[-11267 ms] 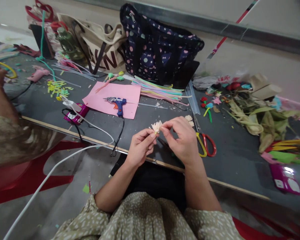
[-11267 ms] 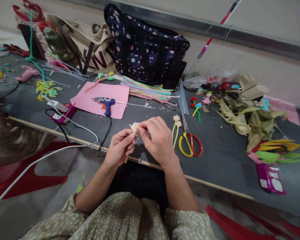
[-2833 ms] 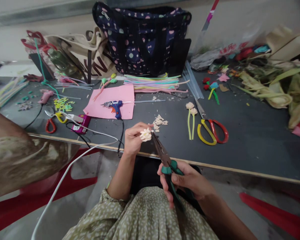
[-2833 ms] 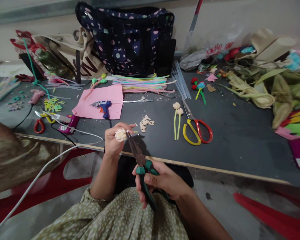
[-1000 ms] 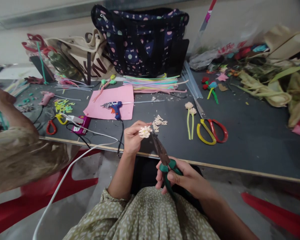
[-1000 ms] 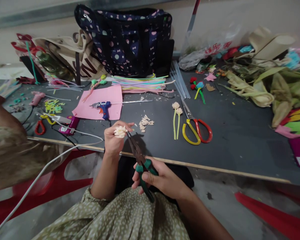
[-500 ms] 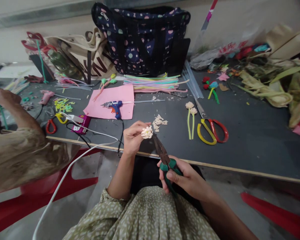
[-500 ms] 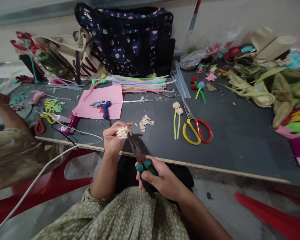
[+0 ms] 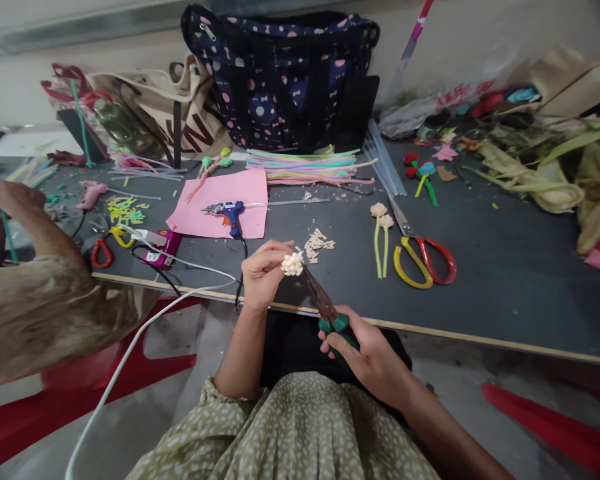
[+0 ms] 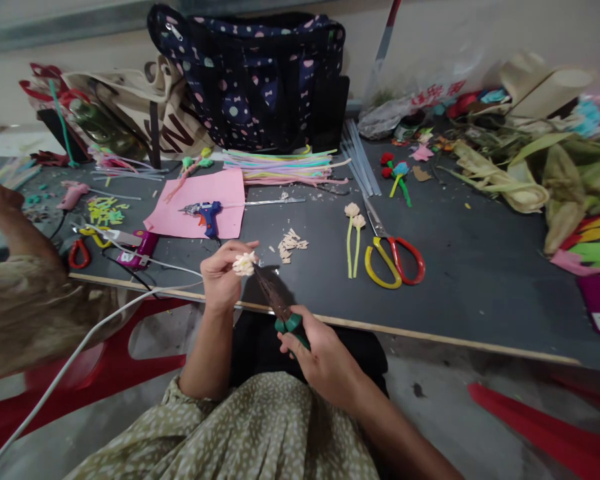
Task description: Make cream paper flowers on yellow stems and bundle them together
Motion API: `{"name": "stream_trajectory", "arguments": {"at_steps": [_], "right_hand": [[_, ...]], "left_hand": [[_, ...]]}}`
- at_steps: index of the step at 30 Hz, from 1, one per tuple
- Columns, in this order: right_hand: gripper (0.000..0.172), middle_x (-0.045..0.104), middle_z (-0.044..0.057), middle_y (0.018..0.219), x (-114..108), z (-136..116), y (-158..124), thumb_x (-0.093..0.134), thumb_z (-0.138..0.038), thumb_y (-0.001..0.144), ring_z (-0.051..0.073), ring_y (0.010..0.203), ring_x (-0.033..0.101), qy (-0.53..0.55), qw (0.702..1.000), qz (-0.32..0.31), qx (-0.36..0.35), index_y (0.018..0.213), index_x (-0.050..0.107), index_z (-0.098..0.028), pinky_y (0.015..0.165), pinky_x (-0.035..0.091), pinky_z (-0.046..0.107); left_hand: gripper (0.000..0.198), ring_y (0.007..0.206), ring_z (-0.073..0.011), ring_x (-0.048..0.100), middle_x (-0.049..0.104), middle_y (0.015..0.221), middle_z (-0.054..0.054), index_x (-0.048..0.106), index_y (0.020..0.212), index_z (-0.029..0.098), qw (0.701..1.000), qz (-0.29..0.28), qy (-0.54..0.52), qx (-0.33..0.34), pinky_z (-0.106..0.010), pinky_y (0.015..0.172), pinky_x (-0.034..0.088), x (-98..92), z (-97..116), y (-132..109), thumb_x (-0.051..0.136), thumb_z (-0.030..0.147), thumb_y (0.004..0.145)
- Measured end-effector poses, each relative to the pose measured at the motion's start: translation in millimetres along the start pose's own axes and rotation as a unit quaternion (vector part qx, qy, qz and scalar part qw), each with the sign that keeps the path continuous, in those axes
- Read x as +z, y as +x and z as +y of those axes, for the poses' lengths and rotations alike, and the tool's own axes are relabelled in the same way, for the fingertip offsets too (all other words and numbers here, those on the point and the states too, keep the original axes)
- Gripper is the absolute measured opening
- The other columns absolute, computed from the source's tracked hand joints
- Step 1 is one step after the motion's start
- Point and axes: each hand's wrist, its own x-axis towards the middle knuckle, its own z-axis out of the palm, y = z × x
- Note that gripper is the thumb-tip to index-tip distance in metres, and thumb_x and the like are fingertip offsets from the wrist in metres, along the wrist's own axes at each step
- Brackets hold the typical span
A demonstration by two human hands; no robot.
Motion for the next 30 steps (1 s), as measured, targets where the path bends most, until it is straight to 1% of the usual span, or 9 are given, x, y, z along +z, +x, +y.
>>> {"name": "stream_trajectory", "arguments": {"at_steps": [3, 6, 8, 10, 13, 15, 18, 22, 30], "right_hand": [[0.026, 0.066, 0.006, 0.099, -2.7, -1.6, -0.2, 0.047, -0.04, 0.094, 0.016, 0.093, 0.062, 0.036, 0.999, -0.022, -0.017, 0.113, 0.05, -0.021, 0.089, 0.05, 0.035], [0.025, 0.066, 0.007, 0.104, -6.4, -1.8, -2.0, 0.048, -0.038, 0.094, 0.016, 0.097, 0.062, 0.075, 0.995, -0.047, -0.035, 0.112, 0.052, -0.021, 0.091, 0.05, 0.035], [0.027, 0.066, 0.007, 0.105, -8.9, -1.1, -3.3, 0.051, -0.037, 0.093, 0.017, 0.097, 0.062, 0.113, 0.991, -0.062, -0.035, 0.114, 0.052, -0.02, 0.089, 0.051, 0.035], [0.03, 0.066, 0.008, 0.103, -10.6, -0.6, -3.9, 0.053, -0.037, 0.091, 0.018, 0.095, 0.063, 0.17, 0.982, -0.077, -0.02, 0.115, 0.052, -0.019, 0.085, 0.054, 0.036], [0.032, 0.066, 0.008, 0.098, -10.9, -1.4, -2.9, 0.056, -0.037, 0.09, 0.018, 0.092, 0.065, 0.253, 0.963, -0.097, 0.008, 0.116, 0.051, -0.018, 0.08, 0.056, 0.036], [0.033, 0.066, 0.008, 0.095, -9.3, -2.6, -1.4, 0.058, -0.037, 0.089, 0.019, 0.09, 0.066, 0.287, 0.951, -0.115, 0.02, 0.115, 0.051, -0.017, 0.078, 0.056, 0.036], [0.035, 0.066, 0.009, 0.092, -5.2, -4.1, 0.4, 0.06, -0.039, 0.087, 0.019, 0.087, 0.067, 0.32, 0.937, -0.136, 0.027, 0.113, 0.052, -0.015, 0.076, 0.056, 0.036], [0.036, 0.065, 0.009, 0.09, -1.4, -4.3, 0.8, 0.061, -0.038, 0.087, 0.023, 0.088, 0.068, 0.356, 0.923, -0.142, 0.027, 0.113, 0.052, -0.015, 0.072, 0.058, 0.038], [0.037, 0.064, 0.009, 0.088, -5.3, -5.0, -0.7, 0.063, -0.039, 0.085, 0.022, 0.08, 0.069, 0.388, 0.904, -0.178, 0.037, 0.111, 0.053, -0.015, 0.067, 0.058, 0.037]], "left_hand": [[0.006, 0.072, -0.0144, 0.062, 0.067, 0.073, -0.002, 0.075, 0.076, 0.025, 1.0, 0.015, -0.015, -0.023, -0.048, 0.092, 0.053, 2.5, -3.2, -1.2, 0.075, 0.022, 0.071], [0.004, 0.073, -0.0149, 0.063, 0.067, 0.075, -0.002, 0.075, 0.073, 0.023, 0.998, 0.033, -0.035, -0.047, -0.048, 0.093, 0.052, 6.2, -7.6, -2.4, 0.075, 0.019, 0.071], [0.003, 0.075, -0.0157, 0.064, 0.067, 0.075, -0.003, 0.075, 0.072, 0.021, 0.996, 0.042, -0.044, -0.068, -0.048, 0.094, 0.051, 8.4, -9.7, -2.9, 0.075, 0.018, 0.071], [0.002, 0.077, -0.017, 0.065, 0.067, 0.076, -0.003, 0.075, 0.071, 0.02, 0.993, 0.048, -0.054, -0.095, -0.048, 0.094, 0.051, 10.3, -10.3, -2.8, 0.076, 0.02, 0.07], [0.007, 0.076, -0.0171, 0.065, 0.066, 0.073, -0.003, 0.074, 0.07, 0.019, 0.988, 0.05, -0.066, -0.132, -0.046, 0.094, 0.051, 12.4, -8.9, -2.3, 0.077, 0.026, 0.069], [0.01, 0.075, -0.0168, 0.065, 0.065, 0.073, -0.003, 0.075, 0.07, 0.019, 0.986, 0.043, -0.07, -0.145, -0.044, 0.093, 0.051, 13.4, -7.6, -2.0, 0.077, 0.028, 0.069], [0.012, 0.077, -0.0175, 0.065, 0.065, 0.074, -0.004, 0.075, 0.07, 0.018, 0.986, 0.029, -0.068, -0.149, -0.043, 0.092, 0.051, 14.1, -6.6, -1.9, 0.076, 0.029, 0.07], [0.011, 0.073, -0.0159, 0.063, 0.065, 0.072, -0.004, 0.074, 0.069, 0.018, 0.988, 0.023, -0.072, -0.132, -0.045, 0.092, 0.051, 14.4, -7.0, -2.1, 0.076, 0.029, 0.071], [0.012, 0.071, -0.0156, 0.063, 0.067, 0.072, -0.004, 0.074, 0.07, 0.019, 0.992, -0.001, -0.088, -0.087, -0.048, 0.091, 0.051, 15.0, -8.6, -0.9, 0.073, 0.03, 0.075]]}}
